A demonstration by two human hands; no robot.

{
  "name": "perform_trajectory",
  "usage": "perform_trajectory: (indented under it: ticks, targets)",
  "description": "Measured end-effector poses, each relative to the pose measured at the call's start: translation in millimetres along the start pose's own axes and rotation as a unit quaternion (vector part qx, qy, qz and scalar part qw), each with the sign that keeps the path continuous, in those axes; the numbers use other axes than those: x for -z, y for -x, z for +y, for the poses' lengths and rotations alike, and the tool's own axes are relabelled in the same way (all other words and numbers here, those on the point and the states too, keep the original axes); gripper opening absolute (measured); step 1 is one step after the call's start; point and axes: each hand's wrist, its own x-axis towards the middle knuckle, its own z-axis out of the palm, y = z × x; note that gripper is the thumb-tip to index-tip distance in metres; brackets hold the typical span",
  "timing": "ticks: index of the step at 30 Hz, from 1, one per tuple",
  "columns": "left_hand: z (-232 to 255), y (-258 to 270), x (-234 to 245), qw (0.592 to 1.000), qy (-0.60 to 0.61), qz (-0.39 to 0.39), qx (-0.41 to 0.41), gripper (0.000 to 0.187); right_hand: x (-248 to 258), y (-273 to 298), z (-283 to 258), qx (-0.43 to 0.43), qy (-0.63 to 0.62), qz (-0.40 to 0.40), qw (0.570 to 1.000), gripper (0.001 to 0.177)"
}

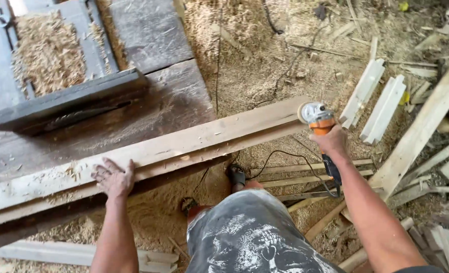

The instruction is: Sanding the edges of a long wooden plank using a handheld angle grinder.

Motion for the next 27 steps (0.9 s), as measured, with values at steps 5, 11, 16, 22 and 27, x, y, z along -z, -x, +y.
perform_trajectory:
  ticks: [5, 11, 16, 22, 27]
  targets:
    - [-10.1, -6.8, -20.0, 0.999, 0.017, 0.029, -0.036, 0.104, -49.3, 42.9, -21.8, 0.064, 0.09, 0.009, 0.994, 0.062]
    - [-15.0, 2.3, -16.7, 0.998, 0.035, 0.022, -0.047, 0.1, -72.9, 134.3, -115.1, 0.162, 0.103, -0.102, 0.976, 0.057]
    - [-19.7, -1.0, -13.0, 0.995, 0.034, 0.035, -0.086, 0.097, -98.2, 212.9, -215.6, 0.244, 0.09, -0.228, 0.938, 0.075]
    - [-24.8, 7.7, -7.1, 0.996, 0.009, 0.028, -0.082, 0.099, -143.4, 220.7, -236.9, 0.309, 0.061, -0.209, 0.926, 0.07]
    - [-13.6, 11.7, -9.7, 0.996, 0.032, 0.042, -0.074, 0.117, -89.8, 153.4, -175.5, 0.254, 0.065, -0.151, 0.953, 0.069]
